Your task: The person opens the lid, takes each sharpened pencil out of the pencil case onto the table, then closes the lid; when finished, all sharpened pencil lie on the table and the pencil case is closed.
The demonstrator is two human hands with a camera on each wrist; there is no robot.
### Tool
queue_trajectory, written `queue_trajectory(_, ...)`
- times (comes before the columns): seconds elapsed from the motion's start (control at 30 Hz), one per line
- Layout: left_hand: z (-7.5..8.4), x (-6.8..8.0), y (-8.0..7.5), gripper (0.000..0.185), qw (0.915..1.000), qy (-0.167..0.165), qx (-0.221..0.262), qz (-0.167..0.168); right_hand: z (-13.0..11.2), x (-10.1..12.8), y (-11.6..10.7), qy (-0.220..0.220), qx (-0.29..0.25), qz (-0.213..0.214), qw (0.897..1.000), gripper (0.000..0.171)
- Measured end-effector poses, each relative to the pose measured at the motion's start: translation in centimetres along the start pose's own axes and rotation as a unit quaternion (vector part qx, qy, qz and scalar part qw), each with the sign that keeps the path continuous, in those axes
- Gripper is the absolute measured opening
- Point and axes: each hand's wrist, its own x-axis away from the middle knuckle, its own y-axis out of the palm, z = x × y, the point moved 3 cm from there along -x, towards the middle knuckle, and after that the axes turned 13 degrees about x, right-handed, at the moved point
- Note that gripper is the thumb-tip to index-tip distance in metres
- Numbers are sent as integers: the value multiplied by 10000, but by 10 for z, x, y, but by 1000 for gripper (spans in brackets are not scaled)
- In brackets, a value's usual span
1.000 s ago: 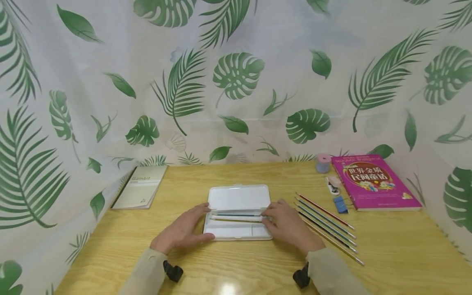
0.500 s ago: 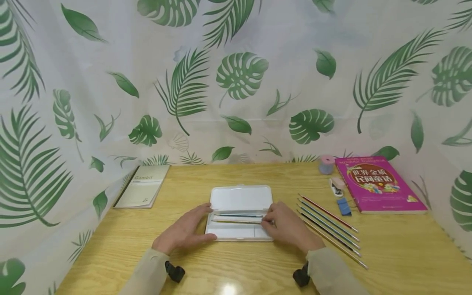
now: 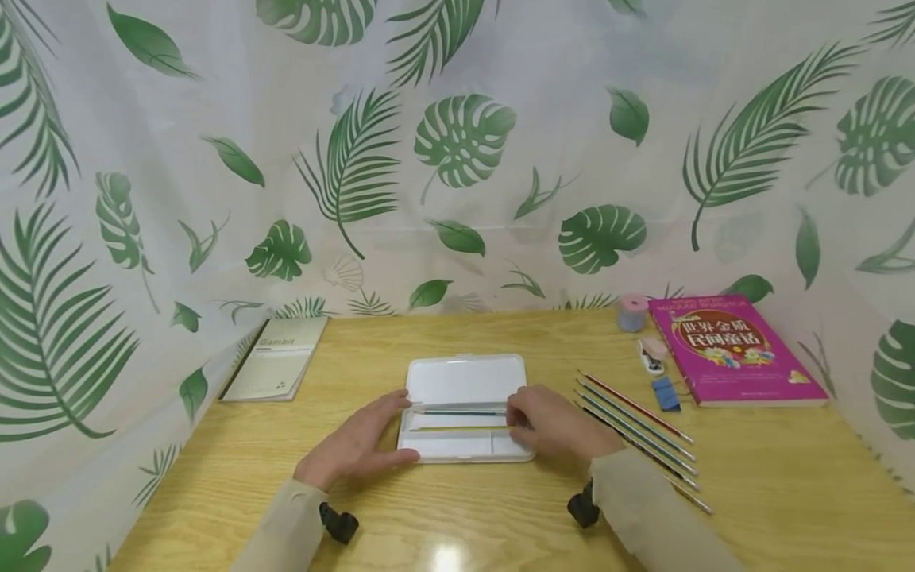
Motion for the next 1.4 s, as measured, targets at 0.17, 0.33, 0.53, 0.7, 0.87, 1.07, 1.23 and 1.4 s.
queue_trajectory(0.17, 1, -1, 0, 84, 10000, -65, -7, 23, 3, 3, 3, 305, -519, -46, 9982, 7)
queue_trajectory(0.33, 1, -1, 0, 84, 10000, -83, -5, 13, 10, 7, 10, 719, -1074, 129, 9915, 4)
queue_trajectory(0.53, 1, -1, 0, 84, 10000, -43, -32, -16, 15, 11, 15, 736, -1336, 518, 9869, 6)
queue_trajectory(0.7, 1, -1, 0, 85, 10000, 14, -36, -21, 15, 16, 17, 812, -1343, 1066, 9818, 5)
queue_trajectory(0.87, 1, 0, -1, 85, 10000, 39, -48, -3, 14, 19, 20, 1078, -1376, 1311, 9758, 4)
queue_trajectory(1.07, 2, 2, -1, 85, 10000, 47, -27, -15, 13, 22, 24, 1223, -1639, 1289, 9703, 10)
queue_trajectory(1.23, 3, 3, -1, 84, 10000, 24, -3, -7, 13, 24, 25, 1245, -1678, 1326, 9689, 8)
queue_trajectory(1.4, 3, 3, -1, 84, 10000, 49, -36, 18, 11, 25, 21, 1199, -1681, 1482, 9671, 8)
